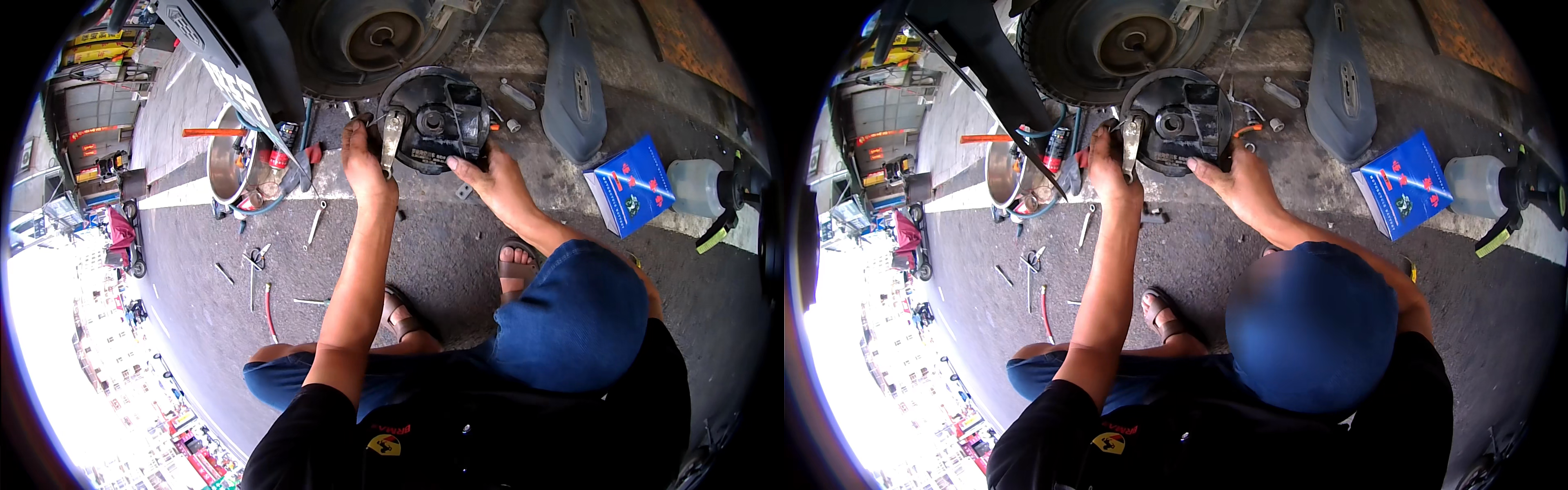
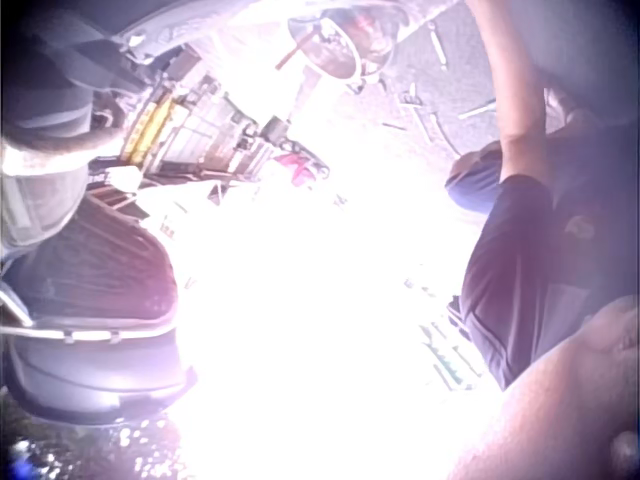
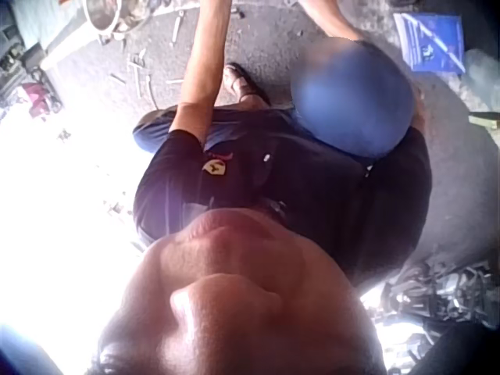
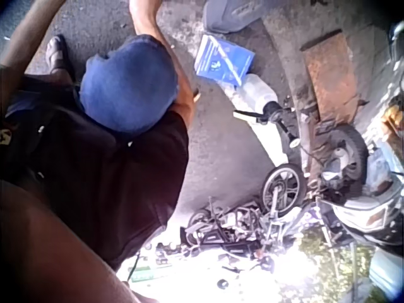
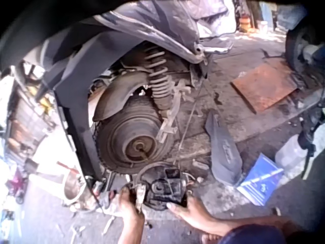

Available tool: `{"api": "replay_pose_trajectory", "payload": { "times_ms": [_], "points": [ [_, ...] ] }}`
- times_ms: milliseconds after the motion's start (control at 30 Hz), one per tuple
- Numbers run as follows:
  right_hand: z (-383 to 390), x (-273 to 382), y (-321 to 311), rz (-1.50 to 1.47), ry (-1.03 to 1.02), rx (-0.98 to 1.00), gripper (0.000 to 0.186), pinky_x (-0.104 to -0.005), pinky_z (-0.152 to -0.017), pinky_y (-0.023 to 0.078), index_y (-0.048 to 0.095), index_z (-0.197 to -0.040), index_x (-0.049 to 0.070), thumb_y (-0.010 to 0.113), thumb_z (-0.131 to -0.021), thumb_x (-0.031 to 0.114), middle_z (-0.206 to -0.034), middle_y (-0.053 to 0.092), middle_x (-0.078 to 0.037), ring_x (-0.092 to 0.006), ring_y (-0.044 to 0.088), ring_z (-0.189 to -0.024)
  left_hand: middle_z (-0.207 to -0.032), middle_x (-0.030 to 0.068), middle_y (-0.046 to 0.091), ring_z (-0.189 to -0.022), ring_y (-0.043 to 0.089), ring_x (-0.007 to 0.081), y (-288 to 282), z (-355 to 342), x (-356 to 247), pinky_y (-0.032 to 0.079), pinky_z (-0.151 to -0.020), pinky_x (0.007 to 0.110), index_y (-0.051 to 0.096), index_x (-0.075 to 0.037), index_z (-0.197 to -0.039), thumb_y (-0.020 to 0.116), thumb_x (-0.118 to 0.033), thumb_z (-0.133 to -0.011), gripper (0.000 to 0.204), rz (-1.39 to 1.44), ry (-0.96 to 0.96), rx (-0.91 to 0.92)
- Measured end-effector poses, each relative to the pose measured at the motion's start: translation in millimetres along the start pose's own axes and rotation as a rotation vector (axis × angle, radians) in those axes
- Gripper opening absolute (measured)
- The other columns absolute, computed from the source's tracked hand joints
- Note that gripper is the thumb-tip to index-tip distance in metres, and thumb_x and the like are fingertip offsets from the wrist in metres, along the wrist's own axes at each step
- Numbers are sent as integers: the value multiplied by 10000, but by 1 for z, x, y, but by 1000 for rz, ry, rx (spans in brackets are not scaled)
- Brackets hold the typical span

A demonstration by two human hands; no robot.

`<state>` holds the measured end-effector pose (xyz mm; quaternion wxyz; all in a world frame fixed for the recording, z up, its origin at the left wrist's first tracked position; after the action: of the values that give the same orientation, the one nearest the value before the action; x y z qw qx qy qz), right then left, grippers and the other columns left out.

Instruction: The person works on a motorcycle brake assembly by hand, removing components from the wheel hub, cleaning the housing with a cloth, and handling the brake shoes to reassemble the mechanism.

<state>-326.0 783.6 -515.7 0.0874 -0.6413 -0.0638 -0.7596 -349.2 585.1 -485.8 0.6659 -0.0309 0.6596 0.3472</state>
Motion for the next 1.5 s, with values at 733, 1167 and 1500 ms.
{"api": "replay_pose_trajectory", "payload": {
  "times_ms": [733,1167,1500],
  "points": [
    [7,-55,43,-389,538,376,288,-207,-437,317,554,-915,88,678,-888,347,-704,489,33,-49,422,-550,-1336,134,487,-1153,508,235,-61,15,-6,386,-992,390,361,-71,-1414,516,-502,-939,660,12,-392,55],
    [41,-149,27,-765,904,926,313,-270,-575,437,577,-1020,65,628,-915,356,-781,569,-35,-115,492,-619,-1432,217,362,-1303,394,328,-66,94,93,321,-1071,491,77,-75,-1522,769,-482,-701,1148,-81,-669,334],
    [62,-145,-65,-470,851,0,524,-401,-850,538,538,-1227,25,491,-958,473,-1126,632,-117,-259,635,-986,-1354,228,416,-1243,453,329,-52,124,163,387,-1053,407,231,-2,-1461,863,-296,-618,1093,-503,-399,372]
  ]
}}
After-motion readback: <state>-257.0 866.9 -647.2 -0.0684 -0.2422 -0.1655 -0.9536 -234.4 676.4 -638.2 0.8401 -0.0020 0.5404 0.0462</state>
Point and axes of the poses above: each hand's wrist, its own z-axis away from the middle knuckle, its own y-axis out of the palm, x = y × z, the point moved 5 cm from there along -z, towards the middle knuckle
